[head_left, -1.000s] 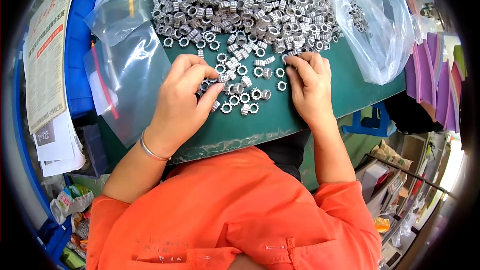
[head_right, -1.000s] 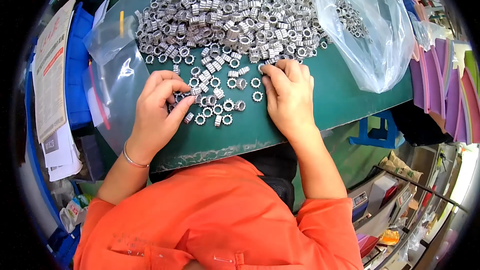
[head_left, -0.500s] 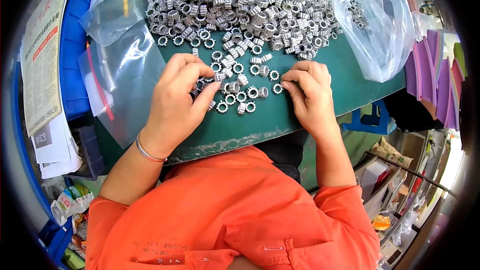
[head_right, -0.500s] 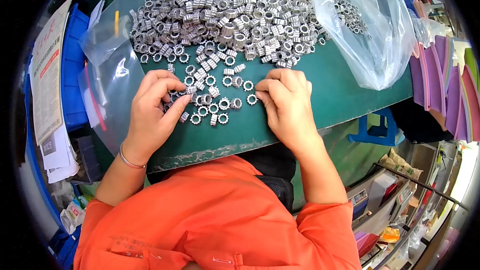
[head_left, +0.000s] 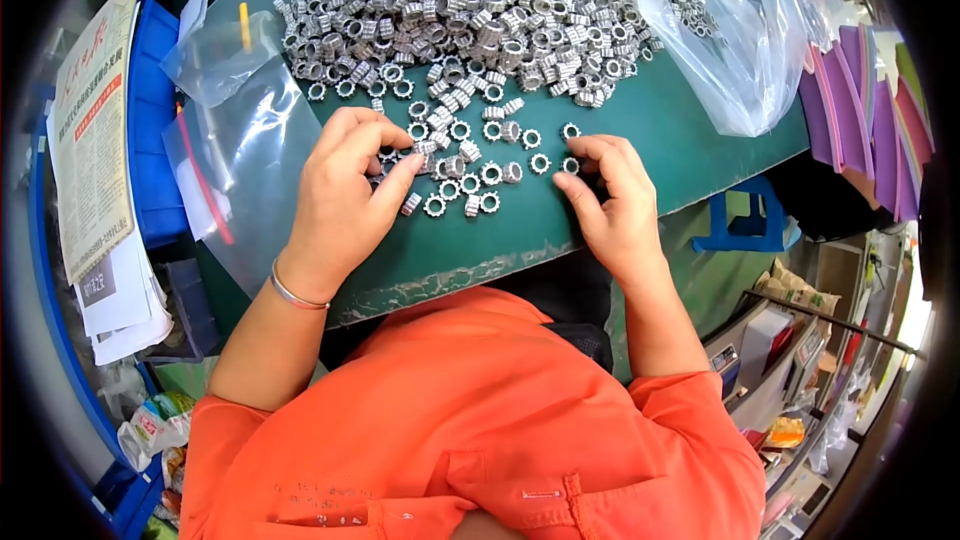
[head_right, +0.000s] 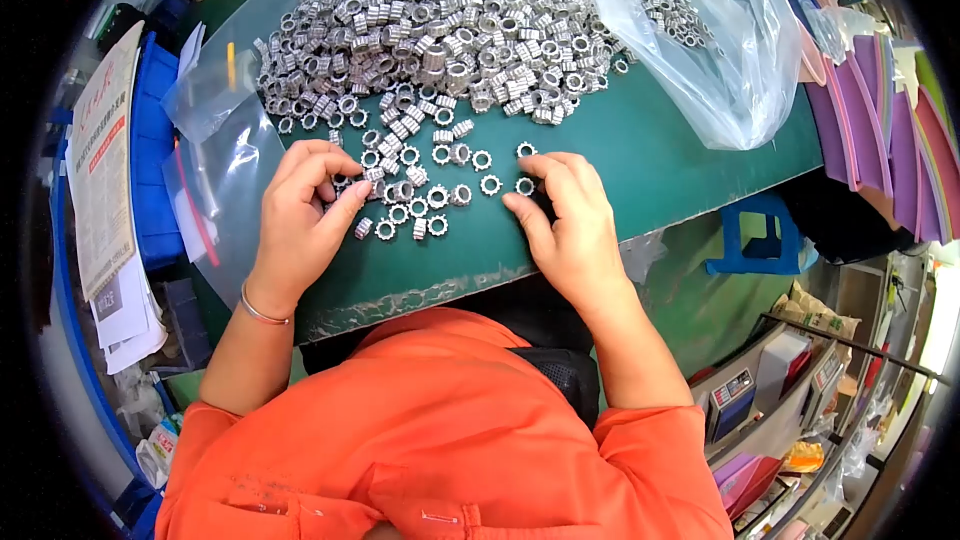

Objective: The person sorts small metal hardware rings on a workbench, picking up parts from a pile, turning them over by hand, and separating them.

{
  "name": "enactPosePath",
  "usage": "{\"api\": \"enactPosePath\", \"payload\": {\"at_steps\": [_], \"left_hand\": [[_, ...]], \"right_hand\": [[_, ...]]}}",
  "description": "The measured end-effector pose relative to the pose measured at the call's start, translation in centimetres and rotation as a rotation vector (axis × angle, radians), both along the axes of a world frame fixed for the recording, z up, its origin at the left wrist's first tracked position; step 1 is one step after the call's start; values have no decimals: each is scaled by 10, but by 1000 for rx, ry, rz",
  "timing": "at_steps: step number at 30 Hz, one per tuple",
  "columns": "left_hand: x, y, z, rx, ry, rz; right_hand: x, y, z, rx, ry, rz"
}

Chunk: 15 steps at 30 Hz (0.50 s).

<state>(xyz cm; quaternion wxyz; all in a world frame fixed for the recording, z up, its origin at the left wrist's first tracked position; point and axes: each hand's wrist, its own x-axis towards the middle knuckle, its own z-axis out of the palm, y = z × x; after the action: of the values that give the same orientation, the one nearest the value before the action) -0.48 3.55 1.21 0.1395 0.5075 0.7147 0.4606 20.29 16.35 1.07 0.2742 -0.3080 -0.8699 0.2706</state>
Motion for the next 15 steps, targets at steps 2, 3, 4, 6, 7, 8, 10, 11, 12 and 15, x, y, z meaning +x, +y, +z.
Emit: {"api": "enactPosePath", "payload": {"at_steps": [2, 3, 4, 6, 7, 8, 10, 11, 12, 15], "left_hand": [[0, -1, -1, -9, -11, 7], [0, -1, -1, -8, -5, -1], [-1, -1, -1, -4, 6, -10], [0, -2, -1, -9, -10, 3], [0, -2, -1, -9, -17, 6], [-1, -1, -1, -10, -24, 9], [0, -1, -2, -4, -27, 5], [0, -1, -2, -8, -31, 3], [0, 0, -2, -12, -37, 3], [-1, 0, -3, -5, -34, -4]], "right_hand": [[2, -1, 1, -57, 16, -27], [3, 1, 2, 0, -61, 9], [3, 2, 2, 59, -135, 44], [3, -1, 6, -37, -87, 22], [2, -3, 7, -134, -41, -1], [2, -4, 5, -131, -36, -2], [2, -8, 0, -703, 281, -68], [-1, -11, 7, -855, 357, -70], [0, -12, 8, -853, 356, -75], [3, -10, 5, -1049, 432, -65]]}}
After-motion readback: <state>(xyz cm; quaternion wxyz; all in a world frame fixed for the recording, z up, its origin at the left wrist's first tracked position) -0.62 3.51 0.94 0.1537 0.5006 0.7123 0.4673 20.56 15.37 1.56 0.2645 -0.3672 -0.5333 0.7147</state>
